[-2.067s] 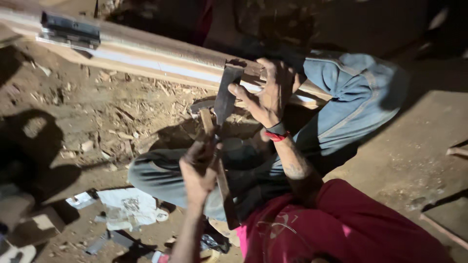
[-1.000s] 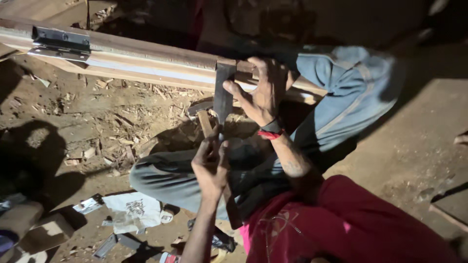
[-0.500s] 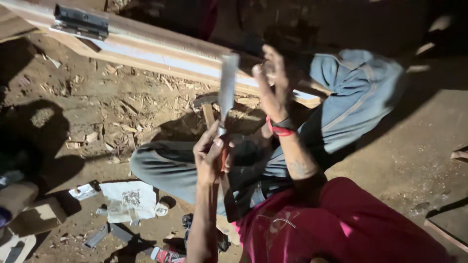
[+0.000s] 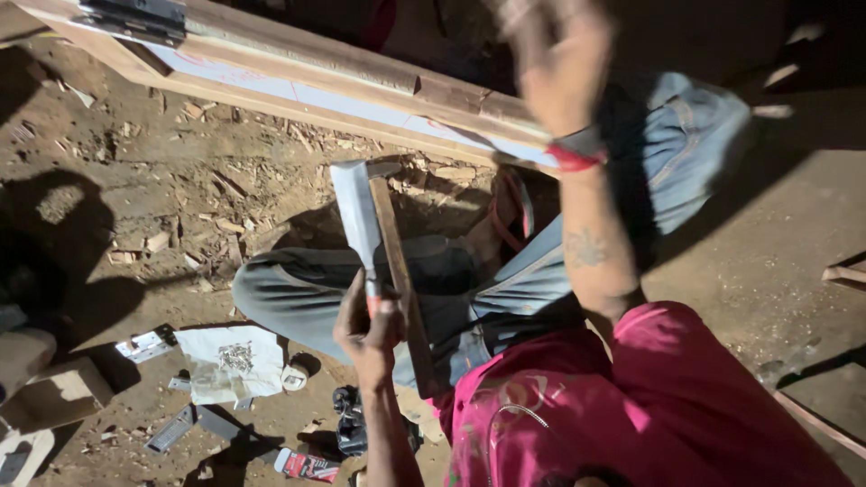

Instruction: The person sits on the ground and uses a chisel and hammer to carve a recess into a wooden frame. They repeatedly test the fit of a metal hinge, chisel away wood, and reposition the hinge to achieve a flush fit.

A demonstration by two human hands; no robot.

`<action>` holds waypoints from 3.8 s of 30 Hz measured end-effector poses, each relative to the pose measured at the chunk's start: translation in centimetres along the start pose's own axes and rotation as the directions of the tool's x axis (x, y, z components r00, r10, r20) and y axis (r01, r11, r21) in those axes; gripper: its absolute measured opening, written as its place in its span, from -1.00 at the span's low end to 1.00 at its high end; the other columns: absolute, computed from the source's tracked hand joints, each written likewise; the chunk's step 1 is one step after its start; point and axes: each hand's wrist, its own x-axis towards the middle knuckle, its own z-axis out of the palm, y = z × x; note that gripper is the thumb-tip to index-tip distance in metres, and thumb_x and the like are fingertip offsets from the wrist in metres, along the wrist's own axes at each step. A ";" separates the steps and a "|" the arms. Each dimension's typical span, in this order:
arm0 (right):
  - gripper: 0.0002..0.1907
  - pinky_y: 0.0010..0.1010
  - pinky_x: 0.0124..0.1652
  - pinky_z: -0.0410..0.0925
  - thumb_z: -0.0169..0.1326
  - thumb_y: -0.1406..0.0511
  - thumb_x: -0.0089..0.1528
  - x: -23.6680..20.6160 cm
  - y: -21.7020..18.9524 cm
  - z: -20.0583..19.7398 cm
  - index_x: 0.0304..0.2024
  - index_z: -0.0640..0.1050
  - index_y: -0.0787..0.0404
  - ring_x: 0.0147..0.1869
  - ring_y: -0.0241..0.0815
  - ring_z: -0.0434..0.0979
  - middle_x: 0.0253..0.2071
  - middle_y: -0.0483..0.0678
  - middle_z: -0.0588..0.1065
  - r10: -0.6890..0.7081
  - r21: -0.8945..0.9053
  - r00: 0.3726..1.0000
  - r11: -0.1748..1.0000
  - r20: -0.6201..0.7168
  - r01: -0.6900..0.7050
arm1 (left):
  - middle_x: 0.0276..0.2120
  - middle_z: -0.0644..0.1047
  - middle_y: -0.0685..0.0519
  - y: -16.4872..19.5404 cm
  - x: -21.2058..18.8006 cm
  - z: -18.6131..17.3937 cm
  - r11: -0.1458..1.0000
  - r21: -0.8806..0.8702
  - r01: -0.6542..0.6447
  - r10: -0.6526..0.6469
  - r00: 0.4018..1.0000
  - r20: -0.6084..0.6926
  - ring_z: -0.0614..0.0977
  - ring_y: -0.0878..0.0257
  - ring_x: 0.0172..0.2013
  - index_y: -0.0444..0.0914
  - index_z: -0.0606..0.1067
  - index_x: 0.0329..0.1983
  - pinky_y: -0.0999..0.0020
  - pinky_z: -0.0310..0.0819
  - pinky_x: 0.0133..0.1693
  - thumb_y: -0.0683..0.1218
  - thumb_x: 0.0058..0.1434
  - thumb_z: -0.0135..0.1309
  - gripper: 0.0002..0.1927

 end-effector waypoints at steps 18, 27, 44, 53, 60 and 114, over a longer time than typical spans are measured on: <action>0.16 0.18 0.48 -0.25 0.24 -0.33 0.16 -9.3 -1.6 0.2 0.47 0.18 0.27 0.41 0.20 0.30 0.23 0.24 0.41 0.165 -0.678 0.953 0.733 0.253 0.053 | -0.22 0.66 -0.08 3.0 2.5 6.6 0.791 0.600 -0.120 -0.024 0.974 0.226 0.65 0.26 -0.27 -0.32 0.42 0.35 0.38 0.54 -0.12 -0.13 0.32 0.12 -0.48; 0.17 0.19 0.48 -0.31 0.19 -0.39 0.16 -9.4 -1.3 0.4 0.46 0.20 0.28 0.46 0.22 0.25 0.25 0.29 0.40 0.230 -0.664 0.942 0.747 0.245 -0.010 | -0.05 0.65 -0.11 3.4 2.7 7.0 0.811 0.553 -0.190 0.048 0.964 0.261 0.67 0.26 -0.10 -0.35 0.41 0.35 0.34 0.53 -0.02 -0.18 0.35 0.08 -0.50; -0.10 0.11 0.30 -0.06 0.38 -0.18 0.10 -8.3 -3.2 2.2 0.23 0.41 0.24 0.22 0.06 0.32 0.03 0.10 0.44 0.272 -0.531 0.961 0.822 0.050 -0.205 | -0.12 0.63 0.04 3.4 3.1 9.2 0.904 0.428 -0.030 -0.030 0.991 0.132 0.56 0.41 -0.16 -0.41 0.41 0.33 0.50 0.44 -0.02 -0.25 0.34 0.03 -0.53; -0.11 0.07 0.25 0.03 0.40 -0.16 0.11 -8.2 -3.4 2.7 0.23 0.41 0.23 0.21 0.06 0.32 0.05 0.05 0.48 0.319 -0.517 0.947 0.817 0.033 -0.257 | -0.01 0.59 -0.08 5.7 4.4 7.7 0.829 0.553 -0.080 -0.041 0.978 0.203 0.57 0.31 -0.05 -0.40 0.44 0.33 0.41 0.42 0.02 -0.22 0.35 0.04 -0.53; 0.00 0.05 0.25 -0.01 0.40 -0.26 0.04 -8.4 -2.9 2.5 0.25 0.39 0.22 0.19 0.06 0.24 0.03 0.08 0.42 0.249 -0.533 0.967 0.825 0.044 -0.188 | 0.18 0.59 -0.19 5.9 3.0 7.6 0.817 0.562 -0.132 -0.005 0.972 0.235 0.61 0.24 0.13 -0.43 0.46 0.25 0.34 0.40 0.18 -0.23 0.34 0.04 -0.59; -0.21 0.04 0.27 0.04 0.36 -0.15 0.17 -7.4 -4.1 3.1 0.18 0.46 0.23 0.24 0.07 0.31 0.06 0.05 0.47 0.243 -0.555 0.970 0.806 -0.011 -0.208 | 0.22 0.64 -0.15 2.4 4.4 7.2 0.903 0.418 0.100 -0.146 0.986 0.079 0.33 0.38 -0.41 -0.56 0.47 -0.26 0.47 0.18 -0.36 -0.33 0.34 0.12 -0.88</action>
